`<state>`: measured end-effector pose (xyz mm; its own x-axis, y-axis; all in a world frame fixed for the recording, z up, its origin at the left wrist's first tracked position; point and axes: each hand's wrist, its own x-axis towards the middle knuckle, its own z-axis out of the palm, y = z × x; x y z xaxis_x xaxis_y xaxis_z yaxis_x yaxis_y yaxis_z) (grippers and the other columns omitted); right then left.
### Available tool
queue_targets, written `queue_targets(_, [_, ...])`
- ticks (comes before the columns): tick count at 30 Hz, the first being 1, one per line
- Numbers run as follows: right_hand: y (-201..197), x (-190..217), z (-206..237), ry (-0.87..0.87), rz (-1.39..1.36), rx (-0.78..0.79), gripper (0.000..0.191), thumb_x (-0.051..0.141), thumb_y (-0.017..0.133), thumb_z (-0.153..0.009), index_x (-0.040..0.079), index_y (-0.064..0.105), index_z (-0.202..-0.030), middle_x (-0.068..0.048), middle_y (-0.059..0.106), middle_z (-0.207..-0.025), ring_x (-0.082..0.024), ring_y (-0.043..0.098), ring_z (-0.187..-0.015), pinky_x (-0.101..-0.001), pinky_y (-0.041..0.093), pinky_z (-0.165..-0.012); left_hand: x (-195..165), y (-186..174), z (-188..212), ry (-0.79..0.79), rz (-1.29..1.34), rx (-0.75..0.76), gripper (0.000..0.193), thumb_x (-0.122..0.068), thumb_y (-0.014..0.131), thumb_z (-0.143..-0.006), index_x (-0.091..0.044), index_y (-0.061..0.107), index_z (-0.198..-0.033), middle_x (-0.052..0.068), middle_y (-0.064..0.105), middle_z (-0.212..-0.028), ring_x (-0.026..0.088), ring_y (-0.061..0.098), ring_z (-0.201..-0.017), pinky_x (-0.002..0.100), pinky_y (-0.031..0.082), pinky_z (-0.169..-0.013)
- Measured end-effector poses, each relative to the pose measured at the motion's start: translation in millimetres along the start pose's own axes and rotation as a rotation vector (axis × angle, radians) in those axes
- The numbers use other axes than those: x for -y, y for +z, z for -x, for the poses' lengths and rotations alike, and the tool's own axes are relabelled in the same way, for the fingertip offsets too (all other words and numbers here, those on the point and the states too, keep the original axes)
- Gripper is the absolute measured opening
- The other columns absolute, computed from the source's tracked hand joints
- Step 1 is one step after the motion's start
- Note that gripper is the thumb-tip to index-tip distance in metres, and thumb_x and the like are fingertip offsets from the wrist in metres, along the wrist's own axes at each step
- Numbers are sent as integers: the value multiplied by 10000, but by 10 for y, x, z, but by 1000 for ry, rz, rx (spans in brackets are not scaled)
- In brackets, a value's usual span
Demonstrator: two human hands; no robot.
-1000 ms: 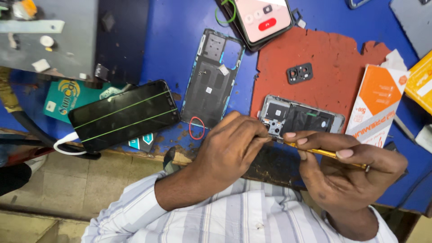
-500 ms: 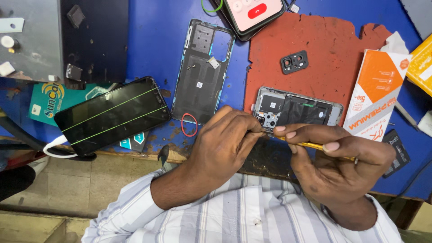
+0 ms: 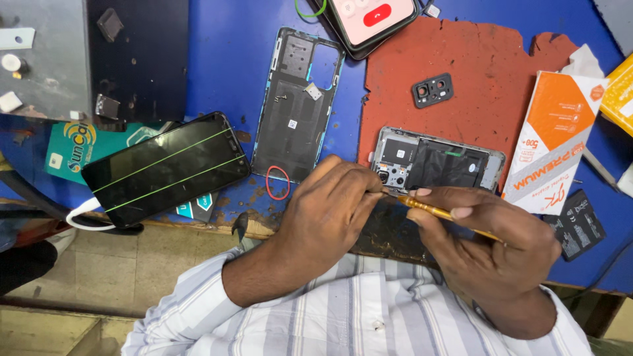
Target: The person uses a screwdriver and tweezers to remove screws and small components from a disassembled smartphone. They then apply glue to the phone's interior and place a camera module into position.
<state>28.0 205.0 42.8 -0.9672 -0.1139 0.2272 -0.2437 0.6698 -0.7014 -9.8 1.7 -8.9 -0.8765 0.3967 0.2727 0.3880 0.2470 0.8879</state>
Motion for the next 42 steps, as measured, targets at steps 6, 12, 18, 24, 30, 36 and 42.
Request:
queue_targets(6, [-7,-34,-7,-13,-230,62,363,-88,744,-918,35,416,-1012,-223,734,-1008,-322,782,-990,-370,663,-865,-20,38,-11,29,-44,-6,127,13,720,-945,10,613,-1014,125,660,-983,296,638,-917,394,536,-814])
queue_targets(12, [-162,-210,132,-6,-462,-78,431,-154,623,-961,55,334,-1204,-245,679,-1076,-325,757,-988,-452,678,-938,-82,85,-41,102,-124,76,492,-215,820,-902,13,583,-1269,171,571,-1287,349,580,-1183,486,483,-980])
queue_targets(18, [-563,-523,482,73,-321,-321,490,-177,590,-1115,55,322,-1455,-206,622,-1122,-290,719,-1033,-412,639,-1029,-212,296,-182,123,-293,200,667,-246,774,-921,-6,462,-1459,196,452,-1542,379,425,-1467,577,314,-1230])
queue_targets(24, [-890,-775,581,15,-31,-230,444,-190,591,-1166,25,262,-1371,-246,608,-1163,-288,701,-1060,-392,626,-1050,-294,527,-424,134,-399,339,691,-177,718,-898,44,422,-1482,223,480,-1481,387,428,-1424,623,236,-1197])
queue_targets(30, [-1008,-849,496,-42,-85,-134,466,-207,586,-1053,38,252,-1266,-257,642,-1119,-281,713,-1014,-392,647,-982,-354,510,-520,76,-437,381,702,-172,741,-860,43,438,-1456,210,502,-1457,354,443,-1400,630,218,-1206])
queue_targets(36, [-975,-800,314,-76,-84,-51,448,-207,618,-964,6,327,-1229,-279,649,-1037,-321,751,-989,-427,655,-920,-373,394,-463,55,-488,351,681,-204,784,-835,-9,499,-1421,185,500,-1472,354,448,-1413,632,205,-1209])
queue_targets(42, [-798,-664,186,-12,-129,31,336,-173,660,-943,17,414,-1069,-257,709,-1045,-313,760,-991,-384,646,-863,-277,598,-343,221,-467,306,392,-172,740,-968,2,664,-1311,126,600,-1395,288,526,-1362,637,254,-1243])
